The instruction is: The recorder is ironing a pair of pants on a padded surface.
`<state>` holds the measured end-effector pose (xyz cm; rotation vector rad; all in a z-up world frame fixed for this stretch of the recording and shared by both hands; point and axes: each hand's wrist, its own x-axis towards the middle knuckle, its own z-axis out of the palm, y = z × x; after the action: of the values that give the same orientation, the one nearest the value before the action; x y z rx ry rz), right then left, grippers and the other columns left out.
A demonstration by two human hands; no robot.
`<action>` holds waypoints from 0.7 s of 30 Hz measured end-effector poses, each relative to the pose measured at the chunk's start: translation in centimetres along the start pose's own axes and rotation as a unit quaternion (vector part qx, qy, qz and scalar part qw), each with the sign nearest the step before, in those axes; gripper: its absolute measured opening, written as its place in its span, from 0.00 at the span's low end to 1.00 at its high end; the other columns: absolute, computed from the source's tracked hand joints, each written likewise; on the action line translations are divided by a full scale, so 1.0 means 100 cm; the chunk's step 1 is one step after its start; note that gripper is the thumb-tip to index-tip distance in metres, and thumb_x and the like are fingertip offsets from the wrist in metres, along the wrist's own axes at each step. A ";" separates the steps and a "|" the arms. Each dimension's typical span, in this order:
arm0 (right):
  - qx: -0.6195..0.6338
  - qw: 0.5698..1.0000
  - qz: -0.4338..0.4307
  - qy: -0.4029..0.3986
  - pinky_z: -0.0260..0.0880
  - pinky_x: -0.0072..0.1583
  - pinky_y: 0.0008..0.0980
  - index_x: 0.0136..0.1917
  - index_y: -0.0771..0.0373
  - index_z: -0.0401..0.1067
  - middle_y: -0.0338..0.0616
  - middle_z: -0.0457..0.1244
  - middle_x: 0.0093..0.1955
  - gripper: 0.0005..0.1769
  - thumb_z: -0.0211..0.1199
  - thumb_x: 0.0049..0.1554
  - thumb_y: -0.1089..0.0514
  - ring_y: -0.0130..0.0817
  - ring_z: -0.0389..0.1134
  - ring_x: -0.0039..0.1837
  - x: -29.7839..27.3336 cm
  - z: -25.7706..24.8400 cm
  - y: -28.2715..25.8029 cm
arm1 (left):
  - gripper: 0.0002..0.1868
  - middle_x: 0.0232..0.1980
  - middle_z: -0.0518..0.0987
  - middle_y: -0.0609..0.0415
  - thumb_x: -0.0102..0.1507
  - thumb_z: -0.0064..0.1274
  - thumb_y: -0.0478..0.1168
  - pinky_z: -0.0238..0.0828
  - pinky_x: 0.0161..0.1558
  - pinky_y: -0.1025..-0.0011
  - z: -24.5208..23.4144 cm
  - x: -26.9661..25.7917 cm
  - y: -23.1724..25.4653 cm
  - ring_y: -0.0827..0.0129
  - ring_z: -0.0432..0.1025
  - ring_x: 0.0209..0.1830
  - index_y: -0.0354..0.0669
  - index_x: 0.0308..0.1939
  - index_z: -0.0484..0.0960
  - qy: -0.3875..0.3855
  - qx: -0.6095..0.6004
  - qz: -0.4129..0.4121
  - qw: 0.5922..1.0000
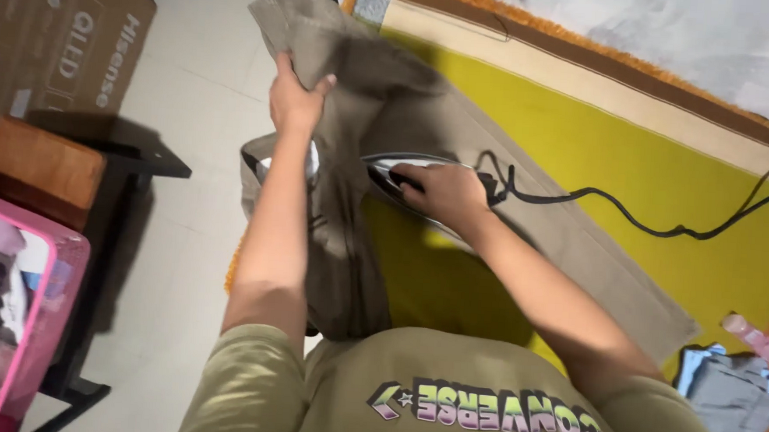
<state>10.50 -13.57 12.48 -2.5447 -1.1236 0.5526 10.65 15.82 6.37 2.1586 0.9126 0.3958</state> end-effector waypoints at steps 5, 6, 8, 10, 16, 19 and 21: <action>-0.047 0.998 0.024 -0.017 0.73 0.47 0.49 0.65 0.31 0.72 0.45 0.70 0.45 0.22 0.59 0.58 0.38 0.51 0.73 0.44 -0.027 -0.011 0.012 | 0.31 0.52 0.82 0.39 0.60 0.66 0.49 0.71 0.53 0.53 0.004 0.000 0.001 0.43 0.76 0.54 0.45 0.63 0.70 0.025 -0.036 0.027 0.999; -0.059 0.997 0.035 -0.017 0.74 0.45 0.48 0.66 0.30 0.72 0.46 0.70 0.45 0.22 0.59 0.58 0.38 0.51 0.73 0.42 -0.032 -0.008 0.011 | 0.27 0.53 0.83 0.39 0.64 0.63 0.48 0.72 0.54 0.55 0.005 -0.002 -0.002 0.44 0.77 0.54 0.45 0.63 0.72 0.030 -0.075 0.049 0.996; -0.089 0.995 0.046 0.013 0.74 0.43 0.48 0.65 0.31 0.73 0.47 0.69 0.44 0.21 0.60 0.58 0.38 0.50 0.73 0.41 -0.003 -0.009 0.016 | 0.23 0.53 0.82 0.40 0.66 0.61 0.47 0.72 0.55 0.57 0.010 -0.003 -0.001 0.45 0.77 0.54 0.43 0.62 0.74 0.045 -0.093 0.089 0.991; -0.119 0.990 0.055 0.046 0.74 0.40 0.48 0.64 0.32 0.74 0.49 0.69 0.44 0.20 0.61 0.58 0.38 0.50 0.72 0.41 0.025 -0.010 0.027 | 0.20 0.54 0.82 0.40 0.69 0.58 0.45 0.73 0.56 0.58 0.009 -0.005 0.007 0.46 0.77 0.54 0.42 0.61 0.75 0.062 -0.109 0.132 0.983; -0.049 0.988 0.096 0.109 0.73 0.47 0.49 0.63 0.35 0.76 0.48 0.71 0.46 0.19 0.63 0.59 0.39 0.50 0.73 0.46 0.039 -0.030 0.028 | 0.14 0.52 0.81 0.43 0.71 0.54 0.41 0.73 0.52 0.60 0.000 -0.018 0.036 0.47 0.75 0.51 0.39 0.58 0.79 0.111 -0.108 0.195 0.968; -0.017 0.999 0.045 0.021 0.73 0.45 0.49 0.61 0.35 0.76 0.45 0.72 0.49 0.24 0.65 0.51 0.38 0.50 0.73 0.45 0.014 -0.019 0.014 | 0.13 0.50 0.79 0.43 0.72 0.51 0.39 0.74 0.51 0.60 0.003 -0.022 0.035 0.49 0.75 0.49 0.39 0.59 0.78 0.132 -0.135 0.190 0.963; -0.061 0.998 -0.017 -0.013 0.74 0.47 0.48 0.65 0.37 0.73 0.46 0.72 0.44 0.26 0.63 0.55 0.34 0.49 0.73 0.46 0.007 -0.007 0.014 | 0.14 0.50 0.78 0.45 0.72 0.50 0.39 0.73 0.50 0.59 0.013 -0.022 0.024 0.48 0.75 0.48 0.41 0.61 0.77 0.138 -0.098 0.146 0.975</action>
<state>12.15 -14.08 12.34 -2.6238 -1.2422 0.5240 11.02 12.45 7.30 2.0876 0.6663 0.9133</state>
